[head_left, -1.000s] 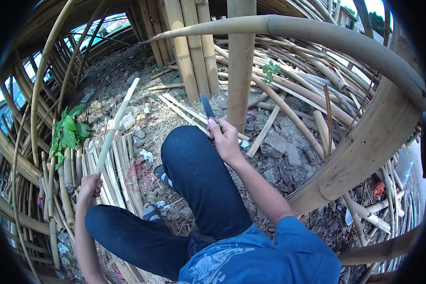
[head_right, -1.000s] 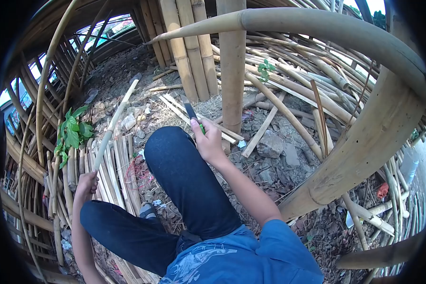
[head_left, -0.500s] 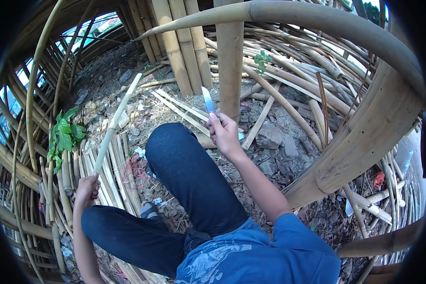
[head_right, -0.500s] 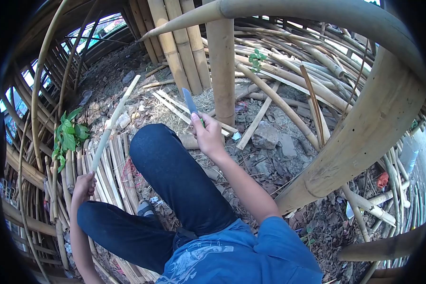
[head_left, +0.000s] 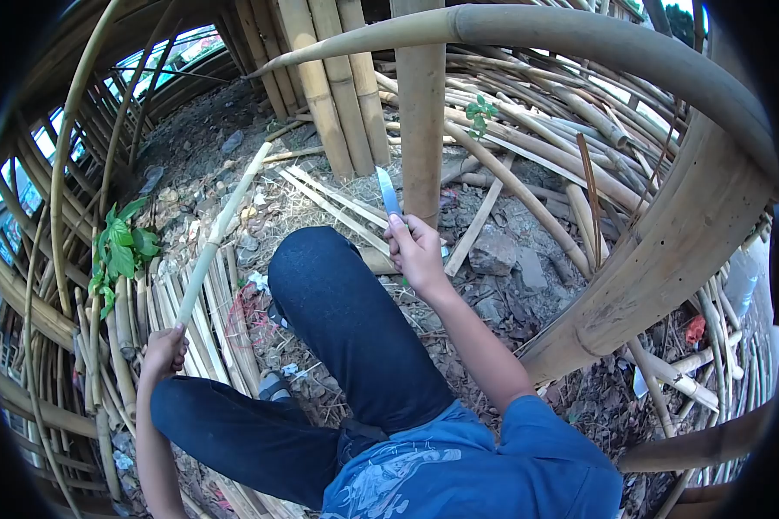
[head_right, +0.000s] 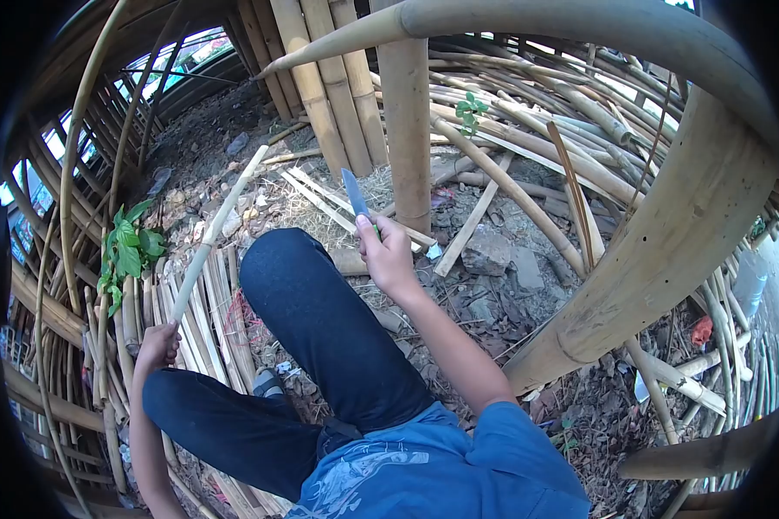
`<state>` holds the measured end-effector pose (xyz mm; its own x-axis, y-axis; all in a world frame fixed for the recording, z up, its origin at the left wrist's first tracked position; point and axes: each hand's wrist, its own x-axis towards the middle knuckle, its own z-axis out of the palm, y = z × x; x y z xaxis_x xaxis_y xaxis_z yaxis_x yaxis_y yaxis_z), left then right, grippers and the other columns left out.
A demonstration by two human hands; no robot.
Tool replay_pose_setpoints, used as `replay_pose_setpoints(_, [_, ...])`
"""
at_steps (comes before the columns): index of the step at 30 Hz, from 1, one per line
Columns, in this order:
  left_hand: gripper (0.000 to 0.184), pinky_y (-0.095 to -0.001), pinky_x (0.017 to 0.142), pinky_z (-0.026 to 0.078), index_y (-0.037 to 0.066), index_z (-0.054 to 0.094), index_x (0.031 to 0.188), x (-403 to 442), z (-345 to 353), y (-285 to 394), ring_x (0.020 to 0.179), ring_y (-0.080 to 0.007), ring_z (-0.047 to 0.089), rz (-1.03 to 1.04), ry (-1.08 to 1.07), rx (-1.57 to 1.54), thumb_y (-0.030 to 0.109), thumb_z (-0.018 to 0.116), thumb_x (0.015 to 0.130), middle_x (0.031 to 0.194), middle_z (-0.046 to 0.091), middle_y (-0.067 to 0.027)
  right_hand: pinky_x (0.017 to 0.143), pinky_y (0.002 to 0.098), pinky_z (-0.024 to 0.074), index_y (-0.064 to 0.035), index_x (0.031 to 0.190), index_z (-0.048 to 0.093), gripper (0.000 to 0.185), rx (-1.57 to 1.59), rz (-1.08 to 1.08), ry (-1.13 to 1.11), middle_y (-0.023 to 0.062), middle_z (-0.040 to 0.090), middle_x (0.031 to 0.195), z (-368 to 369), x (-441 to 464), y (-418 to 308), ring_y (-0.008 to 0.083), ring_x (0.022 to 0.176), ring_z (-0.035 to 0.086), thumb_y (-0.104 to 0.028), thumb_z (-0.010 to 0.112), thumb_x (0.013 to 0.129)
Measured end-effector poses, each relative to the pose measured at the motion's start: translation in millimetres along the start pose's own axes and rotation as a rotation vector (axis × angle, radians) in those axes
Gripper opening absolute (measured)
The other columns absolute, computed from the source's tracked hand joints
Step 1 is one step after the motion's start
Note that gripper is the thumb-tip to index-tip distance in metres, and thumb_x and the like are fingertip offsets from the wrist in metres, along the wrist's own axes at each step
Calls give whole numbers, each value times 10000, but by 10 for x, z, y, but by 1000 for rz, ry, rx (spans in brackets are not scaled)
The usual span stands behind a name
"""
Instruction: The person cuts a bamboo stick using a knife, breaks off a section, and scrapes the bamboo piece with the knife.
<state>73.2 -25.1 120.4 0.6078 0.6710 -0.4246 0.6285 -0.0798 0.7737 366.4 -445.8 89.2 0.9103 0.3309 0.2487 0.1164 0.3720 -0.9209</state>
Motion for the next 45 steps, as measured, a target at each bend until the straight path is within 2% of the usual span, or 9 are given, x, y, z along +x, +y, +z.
replay_pose_setpoints(13, [462, -275, 393, 329, 20, 589, 835, 56, -15, -130, 421, -104, 436, 20, 40, 133, 413, 524, 1069, 598, 516, -16, 482, 227, 317, -11, 916, 616, 312, -18, -135, 58, -38, 502, 633, 1, -213, -385, 27, 534, 417, -270, 556, 1079])
replay_pose_setpoints(19, [447, -287, 386, 323, 14, 595, 837, 111, -44, -193, 412, -119, 446, 35, 51, 123, 399, 550, 1059, 595, 529, -30, 480, 267, 317, -17, 1087, 571, 445, 236, -1420, 41, 44, 470, 794, -148, -1080, -2142, 117, 604, 400, -422, 390, 1112])
replay_pose_setpoints(21, [442, -288, 384, 321, 15, 596, 839, 203, -94, -285, 411, -119, 447, 62, 38, 117, 395, 548, 1061, 596, 530, -31, 470, 246, 323, 9, 1053, 529, 335, 434, -1674, 115, 41, 465, 824, -493, -1411, -2560, 118, 565, 395, -306, 422, 1097])
replay_pose_setpoints(30, [424, -290, 381, 306, 16, 598, 847, -45, -49, -148, 406, -118, 437, 68, 49, 102, 375, 544, 1065, 584, 520, -29, 512, 254, 339, 16, 948, 455, 255, 370, -1556, 268, 49, 366, 732, -2790, -2557, -3153, 136, 601, 357, -196, 421, 1085])
replay_pose_setpoints(32, [423, -293, 381, 309, 9, 601, 854, -33, -55, -177, 407, -120, 443, 65, 31, 107, 374, 552, 1063, 585, 527, -34, 538, 276, 350, 19, 969, 463, 254, 444, -1217, 280, 40, 349, 746, -3439, -2691, -3400, 143, 616, 340, -185, 387, 1101])
replay_pose_setpoints(36, [422, -295, 384, 323, 2, 606, 863, 104, -92, -252, 408, -125, 452, 87, 12, 113, 374, 564, 1059, 590, 539, -41, 550, 305, 345, -2, 940, 448, 178, 573, -1134, 402, 48, 360, 766, -6468, -2752, -4277, 152, 625, 348, -97, 354, 1057])
replay_pose_setpoints(37, [422, -292, 387, 331, -4, 608, 868, 91, -108, -254, 410, -128, 459, 76, -2, 117, 369, 565, 1060, 593, 544, -44, 552, 308, 346, -29, 911, 445, 162, 603, -1328, 928, 48, 372, 771, -5807, -2446, -4512, 157, 623, 348, -88, 366, 1040])
replay_pose_setpoints(38, [422, -290, 390, 339, -10, 610, 873, 68, -99, -245, 411, -130, 467, 65, -17, 115, 365, 567, 1061, 596, 549, -47, 543, 286, 331, 4, 942, 493, 165, 911, -1363, 1051, 49, 388, 791, -5212, -2339, -4757, 140, 625, 336, -97, 424, 1054])
replay_pose_setpoints(45, [414, -291, 414, 386, -14, 660, 857, -150, -49, -205, 423, -130, 508, 78, -19, 218, 336, 574, 1060, 580, 590, -47, 536, 278, 319, 16, 967, 503, 160, 621, -1133, 919, 44, 383, 788, -5798, -2544, -6050, 130, 623, 327, -102, 443, 1057])
